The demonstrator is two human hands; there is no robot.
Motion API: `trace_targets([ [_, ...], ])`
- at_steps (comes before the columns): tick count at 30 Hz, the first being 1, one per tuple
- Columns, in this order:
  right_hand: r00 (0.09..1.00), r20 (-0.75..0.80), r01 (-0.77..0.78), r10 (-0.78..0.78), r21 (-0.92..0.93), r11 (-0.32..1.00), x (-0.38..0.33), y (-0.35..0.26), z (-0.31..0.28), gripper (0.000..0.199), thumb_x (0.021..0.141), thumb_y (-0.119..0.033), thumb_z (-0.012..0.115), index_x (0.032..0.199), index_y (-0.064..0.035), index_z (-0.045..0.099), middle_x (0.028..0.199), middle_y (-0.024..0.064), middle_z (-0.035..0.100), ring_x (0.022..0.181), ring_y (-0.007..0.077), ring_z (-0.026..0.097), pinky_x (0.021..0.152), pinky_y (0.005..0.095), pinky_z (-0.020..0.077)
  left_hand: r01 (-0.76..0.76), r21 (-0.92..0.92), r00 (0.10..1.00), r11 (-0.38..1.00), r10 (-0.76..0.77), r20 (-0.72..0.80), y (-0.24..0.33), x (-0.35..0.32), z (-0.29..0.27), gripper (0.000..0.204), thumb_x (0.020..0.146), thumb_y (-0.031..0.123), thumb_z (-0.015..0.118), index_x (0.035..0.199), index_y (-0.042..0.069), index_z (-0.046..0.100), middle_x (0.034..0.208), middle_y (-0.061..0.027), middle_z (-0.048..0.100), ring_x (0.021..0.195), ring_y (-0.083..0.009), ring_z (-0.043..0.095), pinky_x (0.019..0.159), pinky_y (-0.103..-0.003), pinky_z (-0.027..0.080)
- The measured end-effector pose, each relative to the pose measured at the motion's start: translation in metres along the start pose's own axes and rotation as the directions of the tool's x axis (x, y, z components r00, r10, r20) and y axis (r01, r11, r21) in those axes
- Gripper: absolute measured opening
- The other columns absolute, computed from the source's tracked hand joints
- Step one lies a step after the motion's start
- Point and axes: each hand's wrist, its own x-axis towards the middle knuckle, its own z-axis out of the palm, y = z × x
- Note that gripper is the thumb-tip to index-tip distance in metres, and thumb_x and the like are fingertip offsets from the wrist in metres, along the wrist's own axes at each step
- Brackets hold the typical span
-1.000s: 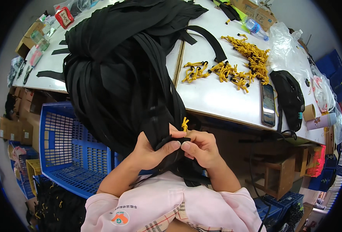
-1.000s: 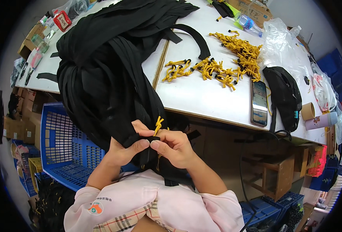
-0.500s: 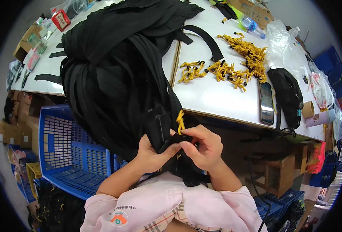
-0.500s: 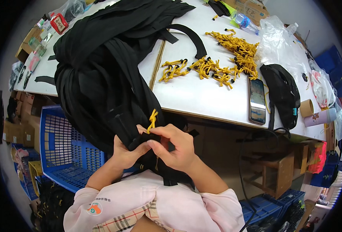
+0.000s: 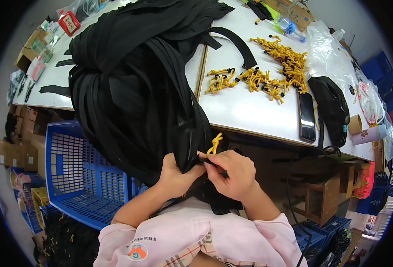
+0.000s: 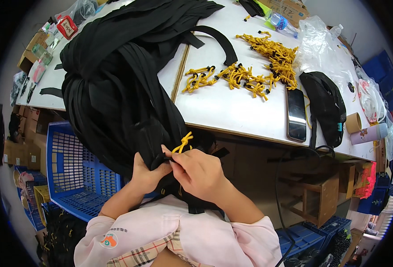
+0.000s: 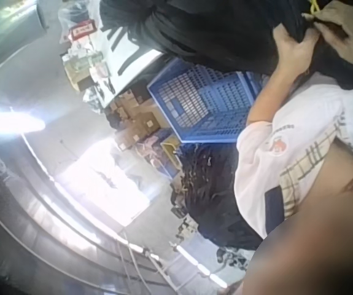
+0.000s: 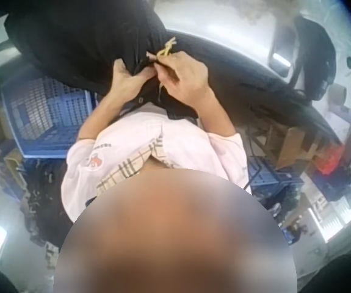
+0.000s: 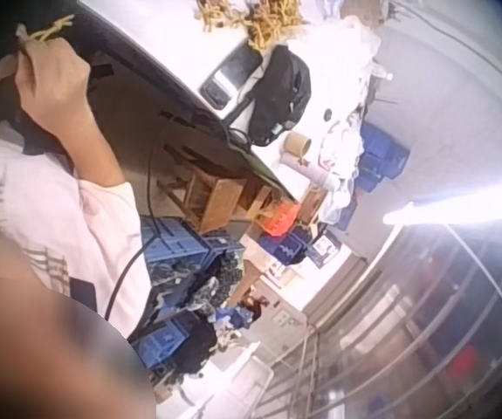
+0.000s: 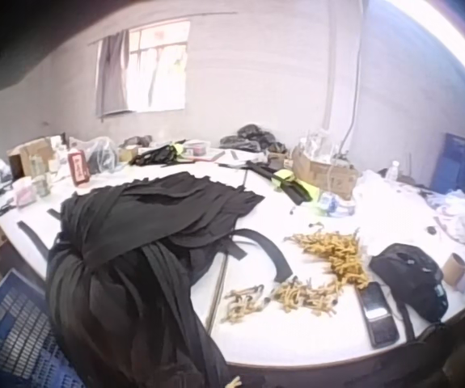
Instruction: Attaching yellow plastic clips to black fabric straps at a workbench.
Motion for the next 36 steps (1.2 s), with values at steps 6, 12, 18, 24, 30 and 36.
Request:
trace_targets([
  [6, 0.943, 0.22, -0.293, 0.249, 0.196, 0.936, 0.005, -0.003, -0.012, 0.021, 0.062, 0.006, 0.063, 0.081, 0.0015, 0.056, 0.064, 0.0082, 0.056, 0.048, 0.0133, 0.052, 0.045, 0.0202, 0.0421, -0.208, 0.031, 0.975, 0.978, 0.205, 0.086, -0.003, 0.003, -0.004, 0.011, 0.072, 0.0, 0.06, 0.082, -0.001, 0.057, 0.074, -0.005, 0.057, 0.068, -0.0106, 0.053, 0.062, -0.022, 0.042],
  [12, 0.919, 0.195, -0.392, 0.343, 0.37, 0.842, 0.011, -0.004, -0.015, 0.019, 0.063, 0.005, 0.063, 0.081, 0.0021, 0.058, 0.062, 0.0087, 0.057, 0.051, 0.0139, 0.055, 0.047, 0.02, 0.0435, -0.32, 0.187, 0.947, 0.929, 0.319, 0.038, 0.014, 0.005, -0.007, 0.014, 0.069, 0.004, 0.064, 0.08, 0.0, 0.057, 0.069, -0.0062, 0.053, 0.06, -0.0117, 0.049, 0.054, -0.021, 0.039],
  [18, 0.891, 0.419, -0.381, 0.173, 0.485, 0.787, 0.025, -0.012, -0.018, 0.018, 0.066, -0.002, 0.062, 0.083, 0.0007, 0.056, 0.065, 0.0081, 0.053, 0.048, 0.0153, 0.052, 0.045, 0.0234, 0.0409, -0.596, 0.304, 0.792, 0.743, 0.606, 0.072, 0.022, -0.005, -0.01, 0.015, 0.065, 0.003, 0.066, 0.077, 0.001, 0.056, 0.066, -0.007, 0.053, 0.06, -0.0168, 0.051, 0.052, -0.024, 0.04],
  [24, 0.704, 0.71, -0.289, -0.001, 0.288, 0.913, -0.015, 0.0, 0.001, 0.024, 0.064, -0.016, 0.066, 0.078, -0.0004, 0.054, 0.066, 0.0099, 0.055, 0.058, 0.0273, 0.054, 0.052, 0.0324, 0.0432, -0.001, -0.051, 0.999, 0.999, -0.001, -0.045, 0.027, 0.004, -0.005, 0.032, 0.086, 0.032, 0.044, 0.081, 0.002, 0.051, 0.056, 0.002, 0.043, 0.048, -0.0044, 0.039, 0.045, -0.018, 0.031],
  [30, 0.993, 0.114, 0.054, -0.043, -0.098, 0.994, 0.017, -0.011, 0.0, 0.033, 0.058, -0.006, 0.067, 0.09, -0.0035, 0.059, 0.081, 0.007, 0.055, 0.071, 0.0209, 0.051, 0.06, 0.0275, 0.0419, 0.151, -0.207, 0.942, 0.967, -0.078, 0.326, -0.002, 0.003, -0.012, 0.052, 0.086, 0.046, 0.035, 0.11, 0.001, 0.042, 0.064, 0.0023, 0.043, 0.052, -0.0039, 0.036, 0.045, -0.017, 0.029],
  [36, 0.992, 0.009, -0.126, 0.126, 0.203, 0.971, -0.003, 0.003, 0.002, 0.017, 0.064, 0.0, 0.062, 0.08, -0.0021, 0.057, 0.076, 0.0083, 0.054, 0.065, 0.0198, 0.05, 0.056, 0.026, 0.0412, 0.318, -0.41, 0.936, 0.855, -0.213, 0.281, 0.014, 0.012, -0.007, 0.043, 0.081, 0.028, 0.05, 0.112, 0.0, 0.041, 0.07, 0.0023, 0.048, 0.06, -0.0042, 0.043, 0.049, -0.018, 0.034],
])
